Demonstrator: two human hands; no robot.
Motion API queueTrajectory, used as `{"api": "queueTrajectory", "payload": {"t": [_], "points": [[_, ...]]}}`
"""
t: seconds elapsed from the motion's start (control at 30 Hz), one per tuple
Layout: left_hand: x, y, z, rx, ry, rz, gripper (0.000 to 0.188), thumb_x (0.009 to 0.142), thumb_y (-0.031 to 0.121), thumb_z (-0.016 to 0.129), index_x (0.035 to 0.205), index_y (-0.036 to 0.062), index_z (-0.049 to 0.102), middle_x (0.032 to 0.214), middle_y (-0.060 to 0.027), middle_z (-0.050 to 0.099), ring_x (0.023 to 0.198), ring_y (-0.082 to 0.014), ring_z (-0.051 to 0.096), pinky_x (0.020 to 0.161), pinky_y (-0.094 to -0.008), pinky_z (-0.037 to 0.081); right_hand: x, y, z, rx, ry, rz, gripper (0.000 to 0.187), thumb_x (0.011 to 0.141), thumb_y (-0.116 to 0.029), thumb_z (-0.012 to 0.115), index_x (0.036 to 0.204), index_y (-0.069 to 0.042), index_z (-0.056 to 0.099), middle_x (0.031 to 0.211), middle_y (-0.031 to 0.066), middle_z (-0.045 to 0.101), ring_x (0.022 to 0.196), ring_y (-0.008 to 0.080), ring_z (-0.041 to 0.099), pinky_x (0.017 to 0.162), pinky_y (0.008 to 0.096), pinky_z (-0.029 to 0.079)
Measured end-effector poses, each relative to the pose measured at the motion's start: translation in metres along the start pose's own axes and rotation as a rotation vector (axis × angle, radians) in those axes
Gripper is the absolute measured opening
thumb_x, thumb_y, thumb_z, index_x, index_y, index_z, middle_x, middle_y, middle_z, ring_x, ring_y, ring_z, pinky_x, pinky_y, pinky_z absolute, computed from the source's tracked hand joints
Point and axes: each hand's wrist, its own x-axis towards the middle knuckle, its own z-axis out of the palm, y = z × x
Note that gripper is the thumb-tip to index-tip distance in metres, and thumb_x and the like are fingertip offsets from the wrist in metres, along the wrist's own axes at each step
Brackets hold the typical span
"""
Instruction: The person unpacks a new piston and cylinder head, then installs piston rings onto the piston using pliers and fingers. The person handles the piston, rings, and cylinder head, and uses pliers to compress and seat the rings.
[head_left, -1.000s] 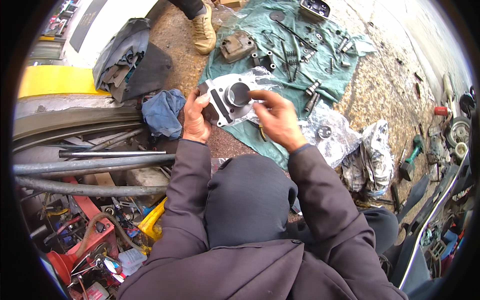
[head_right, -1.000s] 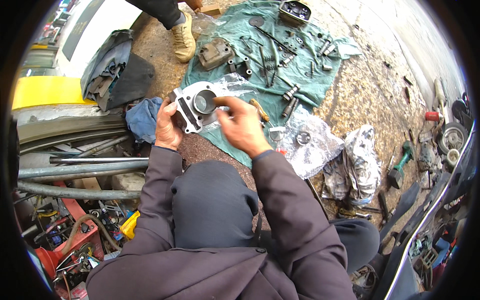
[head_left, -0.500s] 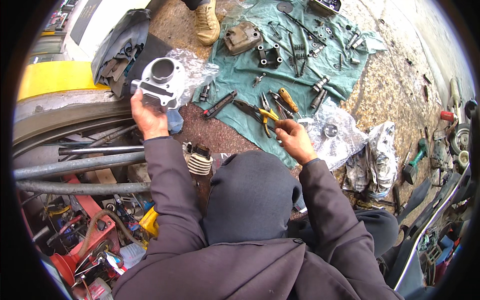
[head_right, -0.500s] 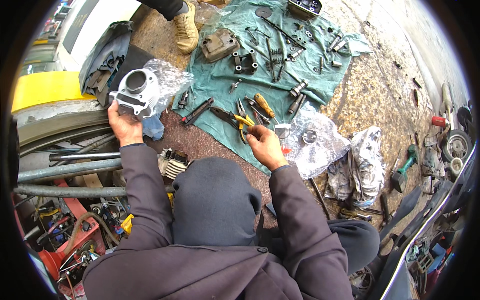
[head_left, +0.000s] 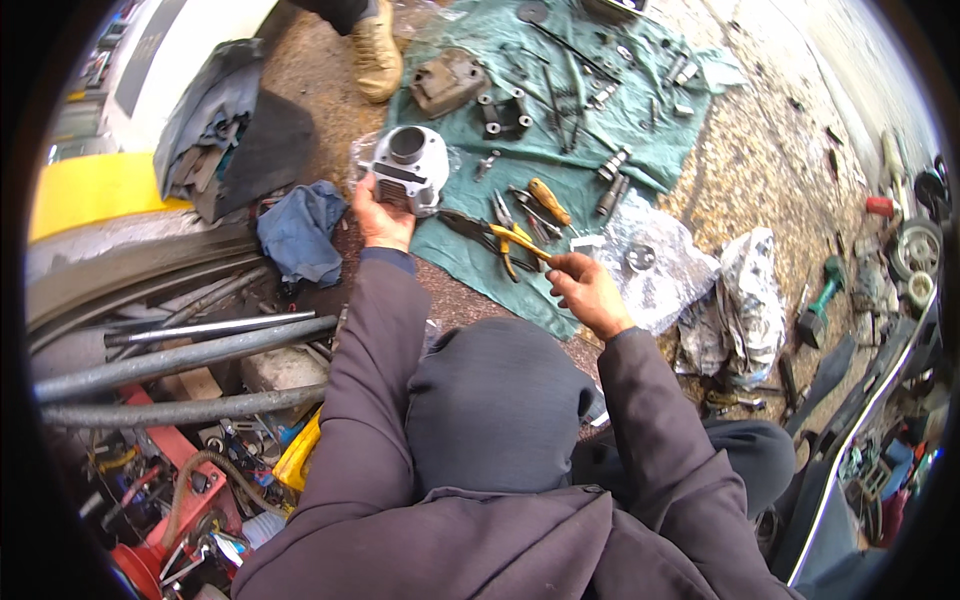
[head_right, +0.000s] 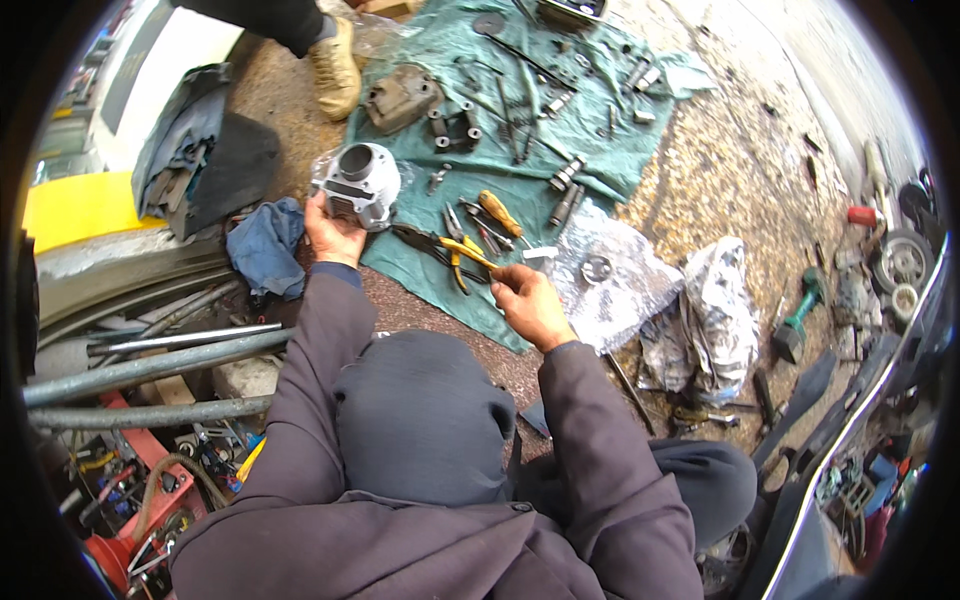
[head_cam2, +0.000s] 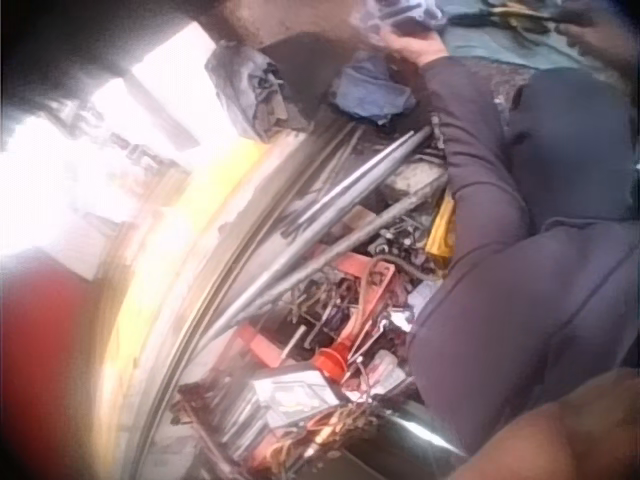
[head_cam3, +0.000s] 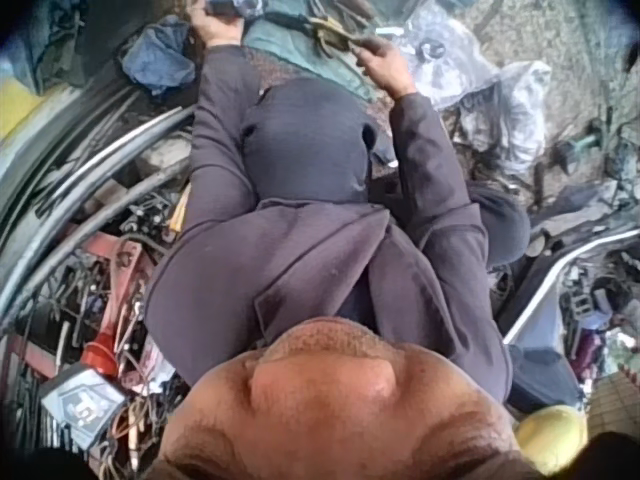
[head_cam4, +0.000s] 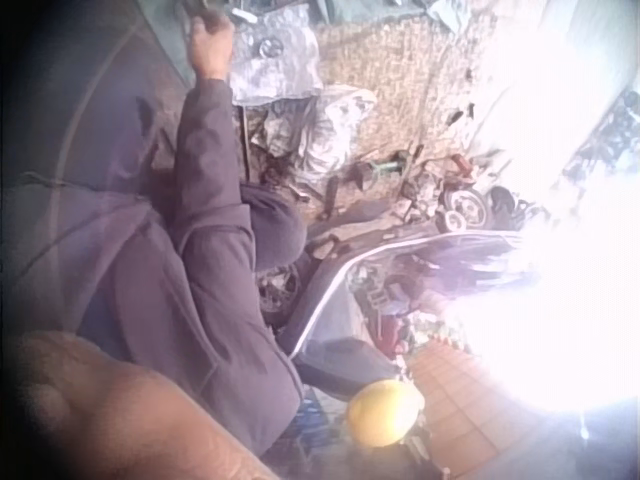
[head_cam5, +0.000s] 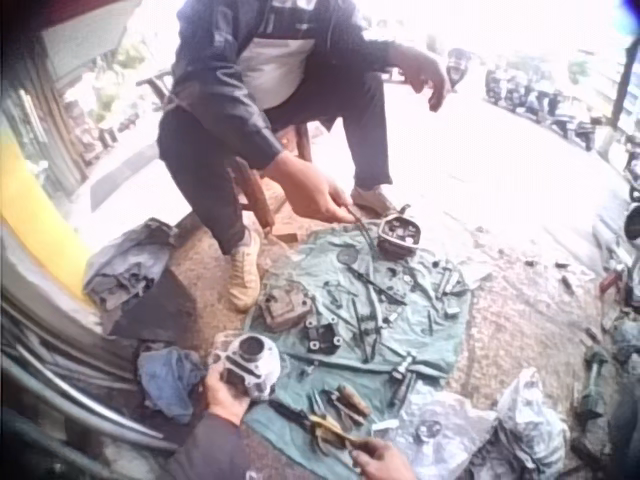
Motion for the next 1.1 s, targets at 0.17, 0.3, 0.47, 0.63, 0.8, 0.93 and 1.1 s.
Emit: {"api": "queueTrajectory", "payload": {"t": [0.17, 0.3, 0.47, 0.63, 0.8, 0.93, 1.1], "points": [[0.013, 0.012, -0.008, 0.113, 0.202, -0.075, 0.030, 0.087, 0.027, 0.060, 0.111, 0.0086, 0.062, 0.102, -0.0067, 0.069, 0.097, -0.0269, 0.065, 0.091, -0.0465, 0.052, -0.005, 0.015, -0.074, 0.397, 0.326, 0.115, 0.030, 0.093, -0.016, 0.061, 0.117, 0.002, 0.062, 0.094, 0.0103, 0.069, 0.069, 0.0156, 0.063, 0.055, 0.0286, 0.050], [-0.014, 0.026, 0.004, 0.554, 0.440, -0.130, 0.023, 0.089, 0.022, 0.059, 0.105, 0.0064, 0.059, 0.097, -0.0094, 0.065, 0.087, -0.0251, 0.065, 0.077, -0.0402, 0.054, -0.011, 0.040, -0.132, 0.368, 0.723, 0.198, 0.021, 0.093, -0.015, 0.060, 0.108, 0.000, 0.063, 0.084, 0.0086, 0.066, 0.058, 0.0110, 0.056, 0.046, 0.0244, 0.043], [-0.065, -0.008, 0.050, 1.207, 0.127, 0.651, 0.028, 0.087, 0.008, 0.065, 0.112, -0.0036, 0.058, 0.101, -0.0098, 0.066, 0.087, -0.0164, 0.063, 0.078, -0.0316, 0.052, -0.008, 0.068, -0.113, -0.318, 0.844, 0.027, 0.018, 0.081, -0.017, 0.069, 0.095, -0.006, 0.072, 0.080, 0.0109, 0.073, 0.072, 0.0182, 0.069, 0.069, 0.0325, 0.055], [-0.114, -0.091, 0.096, 1.398, -0.638, 0.064, 0.023, 0.083, 0.012, 0.071, 0.104, 0.0033, 0.064, 0.088, -0.0078, 0.066, 0.080, -0.0182, 0.064, 0.075, -0.0321, 0.054, -0.003, 0.067, -0.084, -0.342, 0.752, -0.098, 0.017, 0.081, -0.017, 0.070, 0.094, -0.006, 0.072, 0.077, 0.0127, 0.071, 0.073, 0.0241, 0.070, 0.072, 0.0355, 0.055], [-0.135, -0.144, 0.109, 1.924, -1.208, 0.500, 0.048, 0.070, 0.022, 0.080, 0.112, 0.0093, 0.060, 0.102, -0.0100, 0.057, 0.100, -0.0312, 0.059, 0.083, -0.0414, 0.052, -0.015, 0.064, -0.113, -0.245, 0.862, 0.219, 0.028, 0.078, -0.013, 0.065, 0.104, -0.003, 0.068, 0.101, 0.0205, 0.070, 0.095, 0.0350, 0.068, 0.087, 0.0413, 0.053], [-0.131, -0.157, 0.107, 2.037, -1.323, 0.524, 0.058, 0.066, 0.021, 0.082, 0.116, 0.0106, 0.057, 0.106, -0.0096, 0.054, 0.102, -0.0303, 0.055, 0.083, -0.0413, 0.051, -0.016, 0.066, -0.109, -0.442, 0.653, -0.075, 0.050, 0.076, -0.017, 0.069, 0.125, -0.009, 0.061, 0.119, 0.0216, 0.062, 0.107, 0.0362, 0.063, 0.094, 0.0431, 0.050], [-0.129, -0.159, 0.100, 2.003, -1.250, 0.581, 0.049, 0.067, 0.019, 0.080, 0.110, 0.0102, 0.058, 0.100, -0.0089, 0.055, 0.098, -0.0290, 0.057, 0.079, -0.0406, 0.052, -0.005, 0.064, -0.092, -0.622, 0.568, 0.073, 0.060, 0.072, -0.016, 0.074, 0.130, -0.016, 0.057, 0.116, 0.0186, 0.057, 0.107, 0.0382, 0.060, 0.092, 0.0432, 0.051]]}}
